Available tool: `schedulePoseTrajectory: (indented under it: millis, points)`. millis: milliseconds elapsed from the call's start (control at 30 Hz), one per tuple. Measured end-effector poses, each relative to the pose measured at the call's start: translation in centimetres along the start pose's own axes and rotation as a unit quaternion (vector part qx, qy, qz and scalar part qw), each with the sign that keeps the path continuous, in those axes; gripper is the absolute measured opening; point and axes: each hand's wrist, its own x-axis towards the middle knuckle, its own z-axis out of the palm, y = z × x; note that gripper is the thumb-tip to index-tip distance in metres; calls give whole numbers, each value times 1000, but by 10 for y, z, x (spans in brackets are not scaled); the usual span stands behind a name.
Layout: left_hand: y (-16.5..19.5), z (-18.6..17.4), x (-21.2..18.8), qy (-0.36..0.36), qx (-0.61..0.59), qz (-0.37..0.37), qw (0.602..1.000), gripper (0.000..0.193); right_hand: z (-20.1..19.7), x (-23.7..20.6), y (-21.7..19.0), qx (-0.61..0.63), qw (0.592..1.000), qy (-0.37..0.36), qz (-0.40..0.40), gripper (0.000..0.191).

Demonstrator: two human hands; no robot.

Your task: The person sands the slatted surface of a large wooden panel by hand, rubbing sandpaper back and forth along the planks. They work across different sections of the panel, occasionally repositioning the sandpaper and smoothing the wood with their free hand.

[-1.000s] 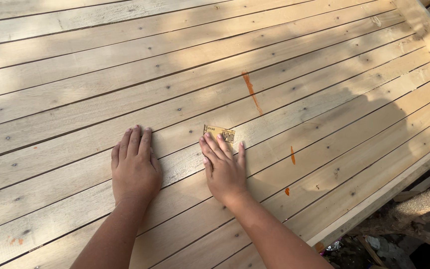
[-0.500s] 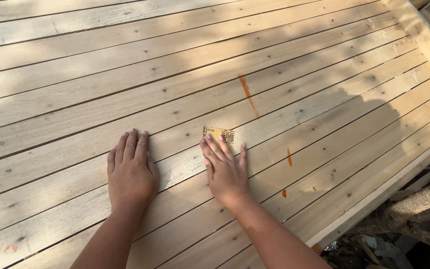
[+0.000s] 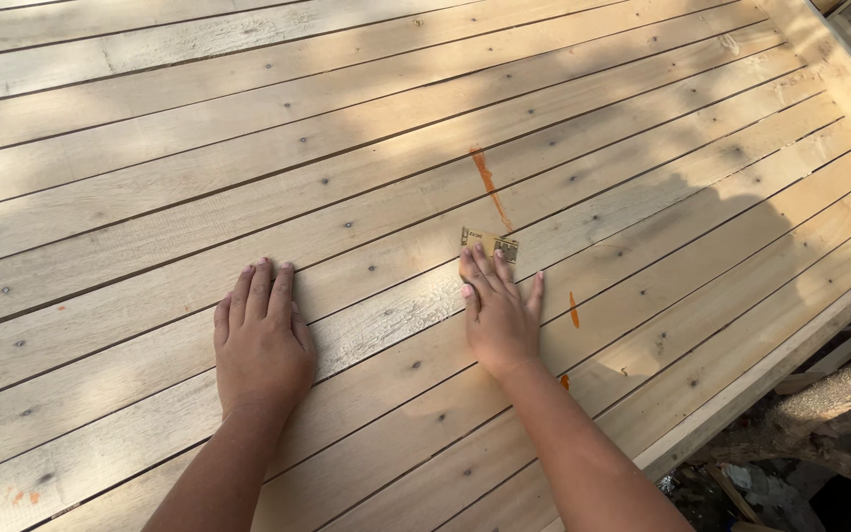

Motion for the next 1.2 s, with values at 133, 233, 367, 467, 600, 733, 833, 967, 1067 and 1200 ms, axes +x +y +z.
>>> schedulePoseTrajectory:
  millis: [133,233,367,467,600,733,833,967,1067,1200]
  points:
    - [1,0,0,-8,-1,-10,1000,53,1,4,-13,12,1000,23,14,54]
    - [1,0,-1,-8,-3,-14,1000,53,23,-53,-61,18,988,29,-154,54]
    - [1,0,-1,-18,8,-15,1000,54,26,-65,-71,48,980,4,-193,53]
    - [0,0,-1,-24,24,-10,999,55,15,-13,-60,38,989,-14,-140,52]
    - [1,0,-1,-37,16,-21,999,56,9,2,-64,50,993,13,-103,51]
    - [1,0,0,-42,34,-23,998,55,9,-57,-69,17,986,36,-163,53]
    - [1,0,0,-41,32,-23,998,55,7,-61,-65,15,985,27,-172,52]
    - [1,-1,0,-35,25,-19,999,56,8,-2,-65,39,992,17,-122,52]
    - [2,-1,0,-40,17,-27,999,55,13,-2,-69,55,990,25,-128,52]
    - [1,0,1,-48,37,-31,998,55,21,-65,-66,37,981,54,-181,54]
